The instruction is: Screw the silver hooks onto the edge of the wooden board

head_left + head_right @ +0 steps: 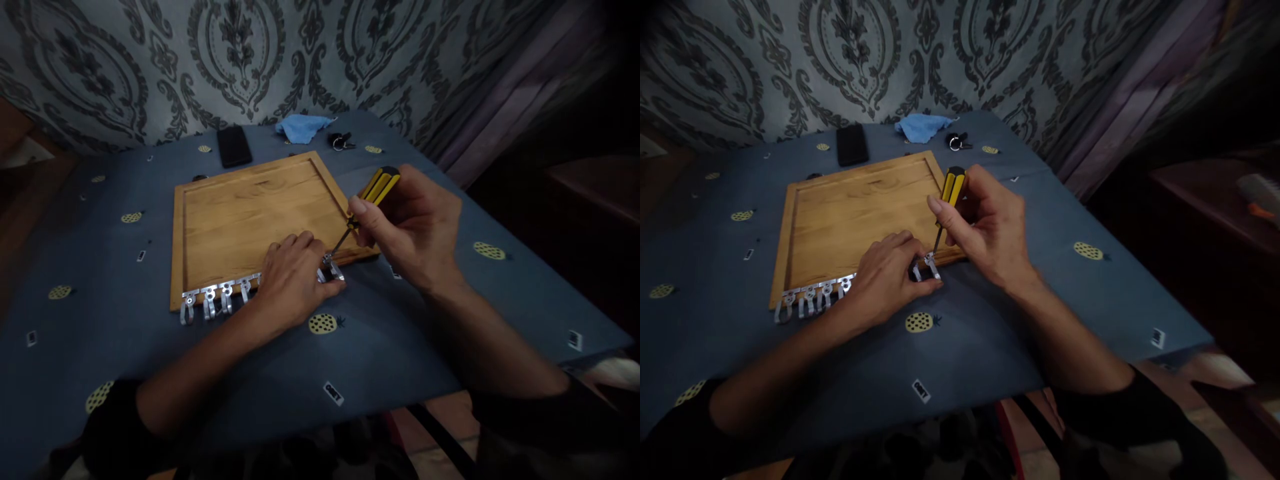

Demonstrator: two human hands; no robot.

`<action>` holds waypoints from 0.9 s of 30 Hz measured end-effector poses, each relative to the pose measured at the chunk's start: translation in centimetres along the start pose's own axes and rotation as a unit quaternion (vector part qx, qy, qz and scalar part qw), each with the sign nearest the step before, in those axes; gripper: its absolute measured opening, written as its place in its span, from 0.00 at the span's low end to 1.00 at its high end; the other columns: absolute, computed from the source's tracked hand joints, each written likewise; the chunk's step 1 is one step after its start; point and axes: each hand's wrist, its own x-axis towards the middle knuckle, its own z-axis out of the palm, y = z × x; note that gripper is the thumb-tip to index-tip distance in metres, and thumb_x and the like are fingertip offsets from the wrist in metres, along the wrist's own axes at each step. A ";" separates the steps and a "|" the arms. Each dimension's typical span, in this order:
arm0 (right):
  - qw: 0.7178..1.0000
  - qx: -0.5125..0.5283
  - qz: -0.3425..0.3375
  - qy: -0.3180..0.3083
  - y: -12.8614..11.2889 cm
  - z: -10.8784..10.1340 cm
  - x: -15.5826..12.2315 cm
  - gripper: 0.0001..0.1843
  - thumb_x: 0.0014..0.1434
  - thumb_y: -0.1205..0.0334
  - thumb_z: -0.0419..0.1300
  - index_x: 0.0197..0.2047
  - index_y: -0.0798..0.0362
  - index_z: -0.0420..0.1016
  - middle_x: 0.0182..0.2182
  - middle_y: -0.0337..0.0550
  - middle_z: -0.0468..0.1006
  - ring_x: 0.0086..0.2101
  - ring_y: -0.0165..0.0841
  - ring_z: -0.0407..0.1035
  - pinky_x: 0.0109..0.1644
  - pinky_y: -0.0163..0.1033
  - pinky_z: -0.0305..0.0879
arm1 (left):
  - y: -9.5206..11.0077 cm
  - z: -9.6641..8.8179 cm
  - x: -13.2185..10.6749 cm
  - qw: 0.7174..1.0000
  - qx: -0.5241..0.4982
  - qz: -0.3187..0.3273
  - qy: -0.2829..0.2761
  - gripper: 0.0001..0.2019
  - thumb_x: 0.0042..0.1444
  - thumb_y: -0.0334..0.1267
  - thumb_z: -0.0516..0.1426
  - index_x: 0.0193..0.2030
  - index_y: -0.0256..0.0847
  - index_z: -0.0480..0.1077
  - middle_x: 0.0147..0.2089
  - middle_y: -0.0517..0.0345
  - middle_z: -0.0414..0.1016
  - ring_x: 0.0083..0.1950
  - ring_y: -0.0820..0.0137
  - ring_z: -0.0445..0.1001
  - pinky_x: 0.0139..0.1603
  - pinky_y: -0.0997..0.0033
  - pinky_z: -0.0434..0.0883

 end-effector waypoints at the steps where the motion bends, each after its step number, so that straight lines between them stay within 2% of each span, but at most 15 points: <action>1: 1.000 -0.005 -0.002 -0.004 -0.1 0.0 0.0 0.22 0.52 0.41 0.71 0.27 0.45 0.68 0.21 0.35 0.69 0.17 0.29 0.63 0.17 0.39 0.57 | 0.0 0.0 0.0 1.000 -0.001 0.000 0.000 0.17 0.58 0.49 0.64 0.46 0.39 0.71 0.48 0.53 0.74 0.53 0.56 0.72 0.53 0.55 0.69; 11: 0.999 -0.047 -0.004 0.000 0.4 -0.1 -0.2 0.21 0.54 0.41 0.70 0.28 0.45 0.67 0.22 0.34 0.69 0.19 0.30 0.63 0.20 0.41 0.56 | -0.1 0.0 0.1 1.000 -0.002 -0.004 -0.003 0.17 0.58 0.50 0.64 0.45 0.40 0.71 0.47 0.54 0.74 0.52 0.57 0.72 0.52 0.55 0.69; 15: 0.998 -0.062 -0.003 0.000 0.6 -0.2 -0.2 0.21 0.55 0.42 0.70 0.28 0.45 0.66 0.22 0.34 0.68 0.20 0.30 0.61 0.21 0.40 0.55 | 0.0 -0.3 0.0 1.000 -0.008 -0.014 -0.012 0.21 0.56 0.54 0.65 0.47 0.40 0.71 0.47 0.53 0.73 0.52 0.57 0.71 0.53 0.55 0.68; 19: 0.998 -0.065 -0.007 -0.002 0.6 -0.2 -0.1 0.21 0.56 0.44 0.70 0.28 0.46 0.64 0.21 0.33 0.67 0.19 0.28 0.62 0.20 0.39 0.54 | 0.2 -0.4 0.0 0.999 -0.003 -0.029 -0.017 0.25 0.56 0.57 0.64 0.49 0.38 0.70 0.48 0.51 0.73 0.52 0.56 0.71 0.54 0.55 0.69; 27: 0.997 -0.061 -0.037 0.000 0.9 -0.1 0.1 0.20 0.58 0.49 0.70 0.27 0.47 0.63 0.19 0.30 0.66 0.16 0.27 0.63 0.17 0.36 0.55 | 0.5 -0.4 0.0 0.998 0.029 -0.042 -0.023 0.26 0.57 0.57 0.64 0.51 0.37 0.69 0.50 0.49 0.72 0.54 0.55 0.72 0.56 0.54 0.70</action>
